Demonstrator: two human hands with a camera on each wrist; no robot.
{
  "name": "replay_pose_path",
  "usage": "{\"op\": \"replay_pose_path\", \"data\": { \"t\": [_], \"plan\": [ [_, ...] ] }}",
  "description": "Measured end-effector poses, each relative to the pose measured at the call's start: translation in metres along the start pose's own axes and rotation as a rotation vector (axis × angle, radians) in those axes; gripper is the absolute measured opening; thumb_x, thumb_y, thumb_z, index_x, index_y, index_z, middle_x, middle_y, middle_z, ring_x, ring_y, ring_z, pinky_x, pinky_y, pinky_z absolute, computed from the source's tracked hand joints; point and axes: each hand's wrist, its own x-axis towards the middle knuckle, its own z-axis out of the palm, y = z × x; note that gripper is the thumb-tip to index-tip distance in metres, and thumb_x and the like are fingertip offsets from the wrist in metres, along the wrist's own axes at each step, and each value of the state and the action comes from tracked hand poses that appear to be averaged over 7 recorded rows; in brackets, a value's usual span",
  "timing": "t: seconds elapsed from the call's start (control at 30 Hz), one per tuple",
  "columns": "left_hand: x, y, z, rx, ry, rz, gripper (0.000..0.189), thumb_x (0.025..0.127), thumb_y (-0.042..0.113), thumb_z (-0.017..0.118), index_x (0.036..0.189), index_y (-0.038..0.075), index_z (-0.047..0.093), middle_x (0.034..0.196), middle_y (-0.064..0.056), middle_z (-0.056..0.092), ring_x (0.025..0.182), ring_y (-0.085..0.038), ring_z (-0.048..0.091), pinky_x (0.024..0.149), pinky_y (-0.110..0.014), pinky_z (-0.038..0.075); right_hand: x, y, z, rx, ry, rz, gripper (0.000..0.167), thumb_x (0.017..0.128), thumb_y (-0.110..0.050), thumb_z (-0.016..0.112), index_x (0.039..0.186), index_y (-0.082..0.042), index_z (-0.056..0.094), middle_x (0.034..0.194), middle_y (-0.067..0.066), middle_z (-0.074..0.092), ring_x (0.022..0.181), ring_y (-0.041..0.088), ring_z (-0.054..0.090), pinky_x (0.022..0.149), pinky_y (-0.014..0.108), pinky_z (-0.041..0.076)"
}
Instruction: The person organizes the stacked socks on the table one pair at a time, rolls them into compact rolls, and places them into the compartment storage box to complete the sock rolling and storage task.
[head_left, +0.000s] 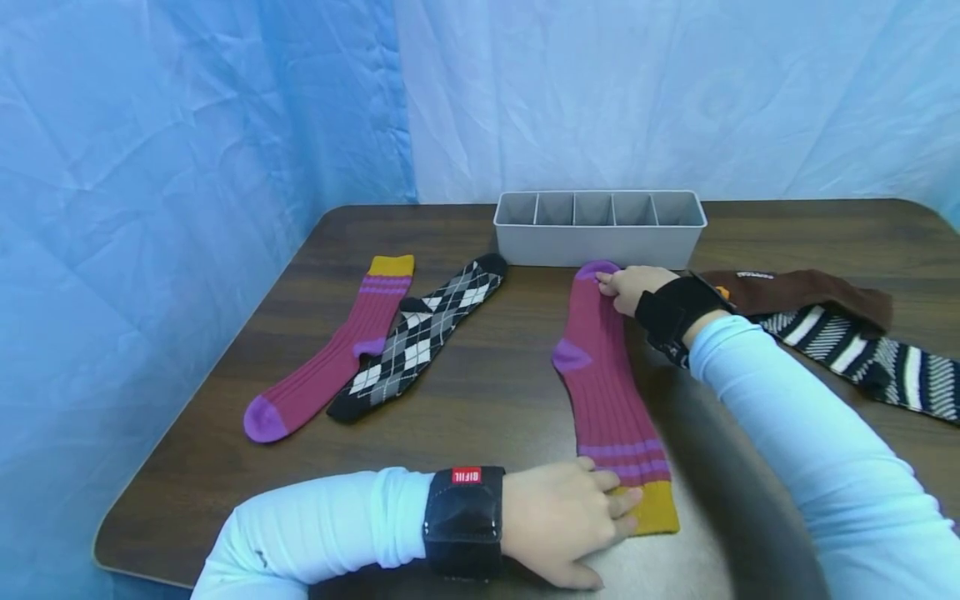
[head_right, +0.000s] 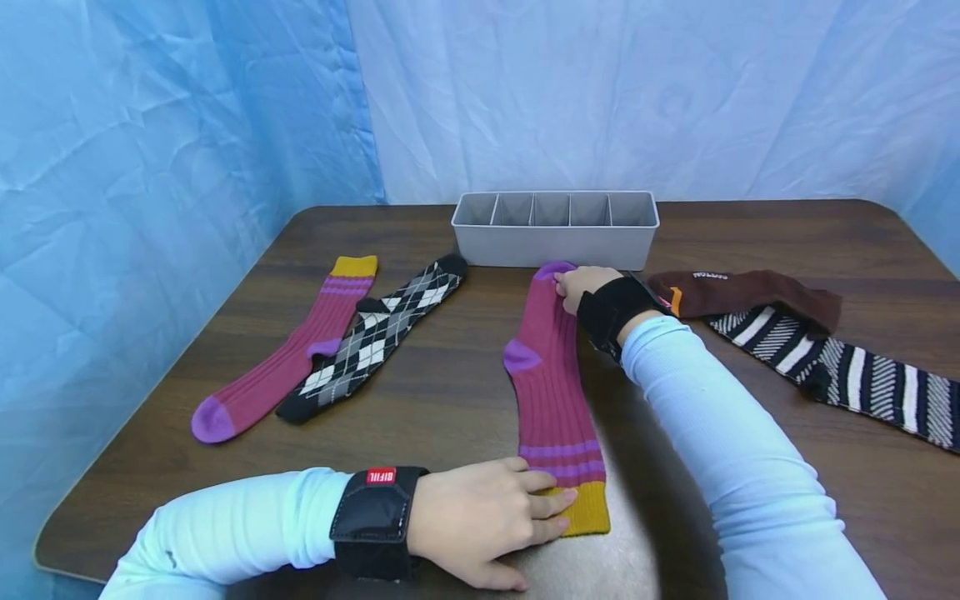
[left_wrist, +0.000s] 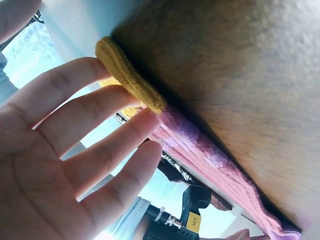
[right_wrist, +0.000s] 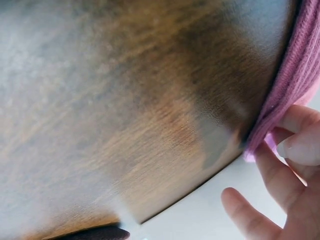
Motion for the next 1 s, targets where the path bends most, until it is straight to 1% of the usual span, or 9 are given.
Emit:
{"op": "replay_pose_path", "data": {
  "t": [0.27,0.5,0.63,0.7,0.73,0.8,0.87,0.97,1.0],
  "plan": [
    [-0.004,-0.004,0.0,-0.019,0.018,0.006,0.058,0.08,0.052,0.045,0.128,0.019,0.04,0.135,0.002,0.035,0.118,-0.01,0.038,0.096,-0.026,0.031,0.0,0.004,-0.006,-0.007,0.007,0.004,0.045,0.082,-0.005,0.039,0.127,-0.003,0.037,0.134,0.017,0.03,0.122,0.039,0.027,0.098,0.049,0.024],
    [-0.001,-0.004,0.001,-0.035,0.042,0.007,0.057,0.08,0.051,0.046,0.127,0.019,0.041,0.134,0.001,0.037,0.117,-0.009,0.039,0.095,-0.024,0.032,0.002,0.006,-0.006,-0.031,0.014,0.021,0.044,0.083,-0.006,0.04,0.126,-0.004,0.038,0.134,0.017,0.032,0.122,0.039,0.028,0.098,0.049,0.025],
    [0.0,-0.006,0.003,-0.05,0.056,0.019,0.055,0.081,0.05,0.046,0.127,0.02,0.042,0.134,0.003,0.038,0.115,-0.007,0.04,0.094,-0.02,0.032,0.001,0.006,-0.004,-0.039,0.029,-0.008,0.041,0.082,-0.007,0.04,0.122,-0.002,0.044,0.131,0.017,0.036,0.12,0.038,0.032,0.096,0.047,0.028],
    [0.0,-0.008,0.004,-0.054,0.058,0.027,0.054,0.081,0.05,0.045,0.127,0.021,0.042,0.133,0.004,0.038,0.115,-0.007,0.04,0.094,-0.02,0.031,-0.002,0.005,-0.004,-0.039,0.042,-0.038,0.038,0.083,-0.008,0.041,0.119,-0.001,0.047,0.127,0.018,0.041,0.116,0.036,0.039,0.093,0.046,0.032],
    [0.0,-0.009,0.004,-0.057,0.057,0.028,0.053,0.081,0.05,0.045,0.127,0.022,0.041,0.133,0.005,0.038,0.115,-0.006,0.04,0.095,-0.02,0.031,-0.005,0.003,-0.005,-0.033,0.052,-0.06,0.037,0.083,-0.009,0.042,0.118,0.0,0.048,0.124,0.019,0.045,0.112,0.035,0.044,0.091,0.045,0.035],
    [-0.003,-0.012,0.003,-0.063,0.069,0.029,0.052,0.082,0.049,0.044,0.126,0.022,0.042,0.132,0.005,0.04,0.116,-0.006,0.04,0.096,-0.021,0.03,-0.015,0.0,-0.009,-0.01,0.085,-0.114,0.035,0.083,-0.01,0.044,0.116,0.002,0.05,0.112,0.021,0.054,0.09,0.03,0.057,0.08,0.041,0.042],
    [-0.008,-0.015,0.001,-0.075,0.096,0.023,0.05,0.083,0.047,0.044,0.126,0.022,0.043,0.13,0.005,0.042,0.116,-0.007,0.04,0.097,-0.022,0.03,-0.031,-0.004,-0.013,0.011,0.139,-0.182,0.035,0.083,-0.01,0.045,0.116,0.002,0.051,0.103,0.02,0.059,0.069,0.022,0.055,0.069,0.036,0.043],
    [-0.019,-0.02,-0.005,-0.087,0.166,-0.002,0.047,0.084,0.045,0.044,0.124,0.02,0.045,0.125,0.004,0.048,0.115,-0.008,0.043,0.097,-0.024,0.031,-0.065,-0.013,-0.014,0.054,0.224,-0.261,0.035,0.084,-0.013,0.047,0.116,0.002,0.05,0.101,0.017,0.059,0.071,0.019,0.056,0.069,0.036,0.044],
    [-0.024,-0.021,-0.007,-0.093,0.191,-0.009,0.047,0.084,0.044,0.044,0.123,0.019,0.046,0.124,0.005,0.049,0.114,-0.008,0.044,0.097,-0.024,0.031,-0.078,-0.017,-0.012,0.064,0.247,-0.272,0.036,0.084,-0.016,0.047,0.116,0.0,0.051,0.103,0.015,0.059,0.079,0.021,0.058,0.073,0.037,0.045]
  ]
}}
